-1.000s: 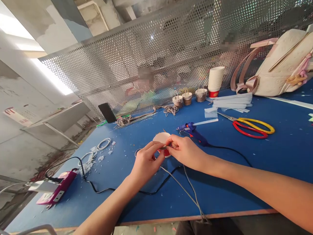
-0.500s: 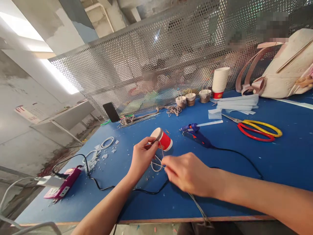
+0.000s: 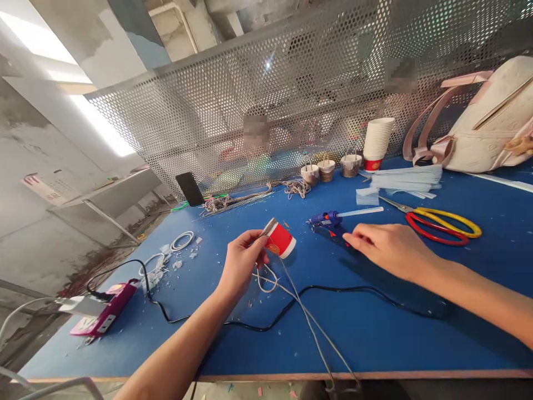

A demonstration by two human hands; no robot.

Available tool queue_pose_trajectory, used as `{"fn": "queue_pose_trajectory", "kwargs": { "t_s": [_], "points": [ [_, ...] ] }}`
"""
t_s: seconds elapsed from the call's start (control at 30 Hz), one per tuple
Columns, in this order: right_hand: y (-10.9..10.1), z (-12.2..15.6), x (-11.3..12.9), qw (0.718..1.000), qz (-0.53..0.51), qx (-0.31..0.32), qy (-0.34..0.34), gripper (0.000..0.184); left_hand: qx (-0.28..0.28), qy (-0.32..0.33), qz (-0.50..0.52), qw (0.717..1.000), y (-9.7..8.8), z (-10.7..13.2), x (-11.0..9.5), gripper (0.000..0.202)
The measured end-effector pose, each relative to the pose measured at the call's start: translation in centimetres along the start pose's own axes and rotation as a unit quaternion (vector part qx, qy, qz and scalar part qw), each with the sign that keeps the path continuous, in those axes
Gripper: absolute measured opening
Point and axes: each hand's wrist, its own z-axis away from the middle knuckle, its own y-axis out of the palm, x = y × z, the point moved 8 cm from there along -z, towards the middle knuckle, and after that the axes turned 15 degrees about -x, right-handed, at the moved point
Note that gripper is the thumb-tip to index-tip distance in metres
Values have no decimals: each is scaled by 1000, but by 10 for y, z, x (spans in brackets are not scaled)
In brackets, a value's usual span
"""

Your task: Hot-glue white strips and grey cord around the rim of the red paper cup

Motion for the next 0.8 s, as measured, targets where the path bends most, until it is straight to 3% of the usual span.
{"fn": "queue_pose_trajectory", "kwargs": {
  "t_s": [0.1,0.23,0.33,0.47,0.6,0.8],
  "points": [
    [32,-3,-38,986,19,103,134,33,15,-24,20,999,4,1,3,20],
    [68,-11,-34,961,-88,150,213,30,28,-47,20,998,6,3,6,20],
    [78,-16,-28,955,-105,142,240,23,30,-50,9,998,6,4,8,20],
    [70,-13,-20,943,-166,127,260,22,38,-56,-1,998,8,7,10,19],
    [48,-2,2,903,-296,115,291,25,44,-59,10,997,11,8,12,14],
    [23,11,45,926,-285,105,223,26,42,-51,10,998,11,7,14,14]
  ]
}}
